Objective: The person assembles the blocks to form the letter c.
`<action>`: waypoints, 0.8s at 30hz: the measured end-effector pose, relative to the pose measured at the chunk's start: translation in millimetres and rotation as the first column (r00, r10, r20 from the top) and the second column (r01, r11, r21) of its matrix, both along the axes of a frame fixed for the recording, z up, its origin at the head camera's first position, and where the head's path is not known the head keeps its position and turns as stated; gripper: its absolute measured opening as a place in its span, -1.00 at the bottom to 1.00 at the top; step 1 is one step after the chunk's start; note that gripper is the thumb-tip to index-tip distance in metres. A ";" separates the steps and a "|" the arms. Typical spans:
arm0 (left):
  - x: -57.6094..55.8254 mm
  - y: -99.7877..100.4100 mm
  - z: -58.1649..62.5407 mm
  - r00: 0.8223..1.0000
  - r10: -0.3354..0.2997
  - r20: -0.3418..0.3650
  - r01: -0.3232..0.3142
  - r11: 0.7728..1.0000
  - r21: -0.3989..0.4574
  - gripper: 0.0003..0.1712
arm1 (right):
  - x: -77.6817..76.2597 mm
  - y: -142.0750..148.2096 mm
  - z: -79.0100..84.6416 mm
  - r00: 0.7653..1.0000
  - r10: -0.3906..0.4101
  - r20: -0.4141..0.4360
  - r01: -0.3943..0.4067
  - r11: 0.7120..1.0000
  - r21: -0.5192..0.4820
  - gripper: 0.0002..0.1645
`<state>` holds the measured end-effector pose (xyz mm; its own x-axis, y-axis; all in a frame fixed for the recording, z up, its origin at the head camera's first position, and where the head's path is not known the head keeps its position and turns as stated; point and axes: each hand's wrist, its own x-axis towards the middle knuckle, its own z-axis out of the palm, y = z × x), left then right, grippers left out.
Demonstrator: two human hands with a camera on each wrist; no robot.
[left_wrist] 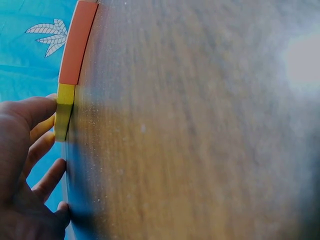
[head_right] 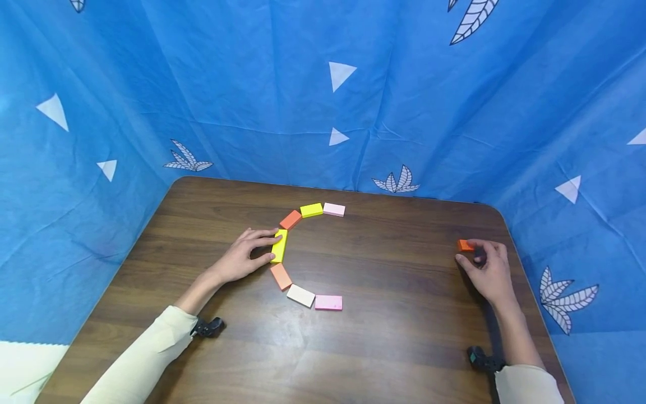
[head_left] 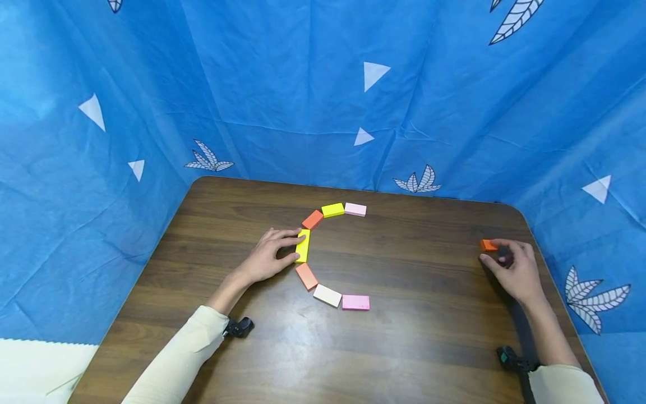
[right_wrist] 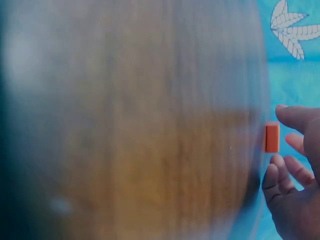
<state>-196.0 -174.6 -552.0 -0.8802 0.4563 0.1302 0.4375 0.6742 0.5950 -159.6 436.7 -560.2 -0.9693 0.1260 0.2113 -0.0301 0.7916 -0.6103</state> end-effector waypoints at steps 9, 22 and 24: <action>-0.2 2.7 0.0 1.000 0.006 0.026 -0.006 1.000 -0.009 -0.43 | -12.9 10.2 3.9 0.996 -0.052 0.079 0.046 0.996 0.077 -0.18; -2.4 -0.5 -2.2 0.999 0.012 0.034 -0.011 1.000 -0.016 -0.43 | -28.4 7.2 10.3 0.988 -0.071 0.134 0.050 0.987 0.152 -0.36; -2.5 -1.0 -1.8 0.999 0.011 0.033 -0.011 1.000 -0.015 -0.43 | -28.4 6.5 11.0 0.988 -0.073 0.137 0.053 0.988 0.146 -0.36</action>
